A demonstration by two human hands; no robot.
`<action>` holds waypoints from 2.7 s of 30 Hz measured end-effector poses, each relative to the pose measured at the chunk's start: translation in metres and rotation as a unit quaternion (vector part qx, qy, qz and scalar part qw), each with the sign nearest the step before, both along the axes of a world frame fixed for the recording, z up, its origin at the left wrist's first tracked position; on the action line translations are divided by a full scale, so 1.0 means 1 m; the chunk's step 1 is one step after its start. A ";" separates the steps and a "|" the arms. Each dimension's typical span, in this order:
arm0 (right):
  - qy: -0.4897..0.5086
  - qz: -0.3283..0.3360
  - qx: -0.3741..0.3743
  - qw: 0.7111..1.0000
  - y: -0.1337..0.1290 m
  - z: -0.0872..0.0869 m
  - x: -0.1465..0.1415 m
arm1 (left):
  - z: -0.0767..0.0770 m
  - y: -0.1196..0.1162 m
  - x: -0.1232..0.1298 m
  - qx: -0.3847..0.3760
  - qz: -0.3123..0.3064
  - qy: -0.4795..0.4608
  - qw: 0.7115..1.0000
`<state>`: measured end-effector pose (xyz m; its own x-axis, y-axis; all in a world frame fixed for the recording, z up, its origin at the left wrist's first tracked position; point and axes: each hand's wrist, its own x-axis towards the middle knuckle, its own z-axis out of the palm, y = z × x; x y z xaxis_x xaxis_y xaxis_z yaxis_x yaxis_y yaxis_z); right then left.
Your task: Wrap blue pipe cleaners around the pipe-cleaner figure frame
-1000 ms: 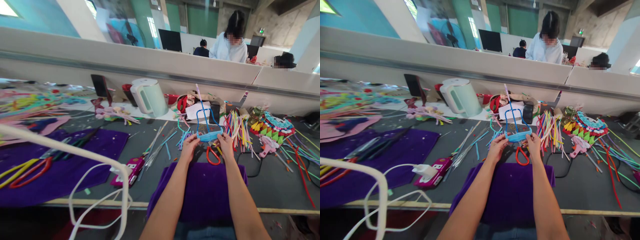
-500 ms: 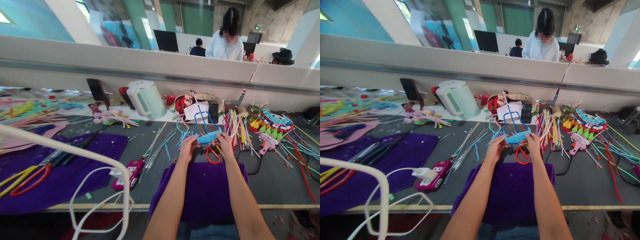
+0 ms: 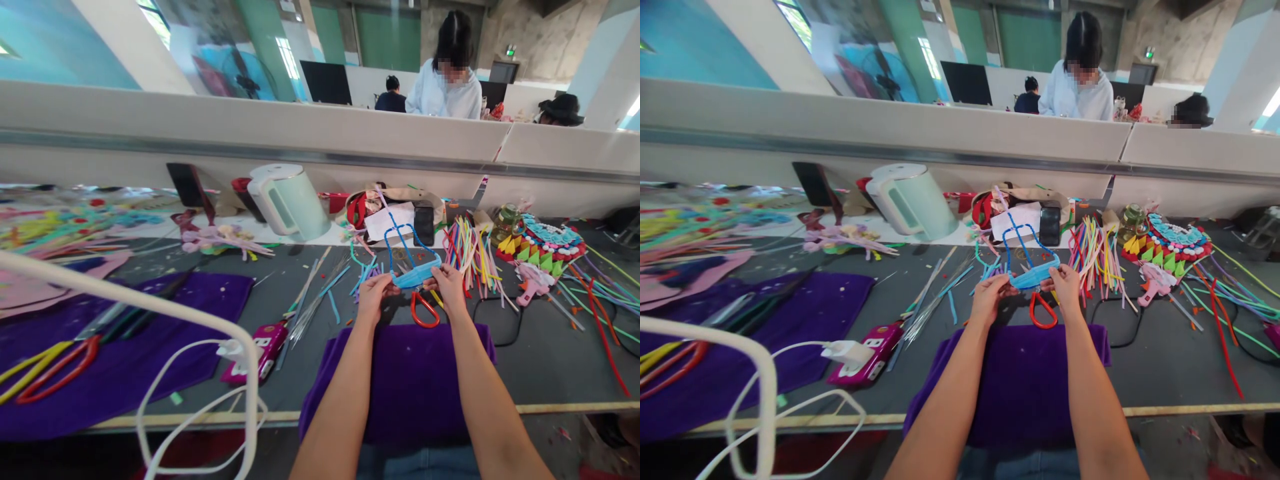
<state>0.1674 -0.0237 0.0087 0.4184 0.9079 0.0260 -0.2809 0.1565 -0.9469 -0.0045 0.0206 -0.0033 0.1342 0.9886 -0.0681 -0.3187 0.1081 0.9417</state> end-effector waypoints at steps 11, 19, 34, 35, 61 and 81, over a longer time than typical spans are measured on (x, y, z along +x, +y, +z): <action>0.019 0.010 0.012 1.000 -0.001 0.001 0.003 | -0.002 0.002 0.000 -0.007 -0.017 -0.024 1.000; 0.032 0.022 0.013 0.999 -0.002 0.004 -0.002 | -0.006 0.004 0.001 -0.017 -0.008 -0.070 0.997; 0.039 0.017 0.029 0.999 0.000 0.000 -0.003 | -0.002 0.002 0.000 -0.015 -0.003 -0.075 0.997; 0.041 0.017 0.030 0.999 0.000 0.000 -0.003 | -0.003 0.002 0.000 -0.014 -0.002 -0.074 0.997; -0.100 -0.031 0.008 0.994 0.007 -0.022 0.002 | -0.021 0.005 0.005 0.039 0.023 0.012 0.999; -0.072 -0.048 0.008 0.996 0.010 -0.028 -0.002 | -0.028 0.008 0.003 0.044 0.063 0.005 0.997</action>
<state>0.1652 -0.0136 -0.0195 0.4933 0.8634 0.1058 -0.1261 0.1913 -0.9734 -0.0013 0.0288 -0.0309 0.0074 0.9998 0.0187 -0.3152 -0.0155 0.9489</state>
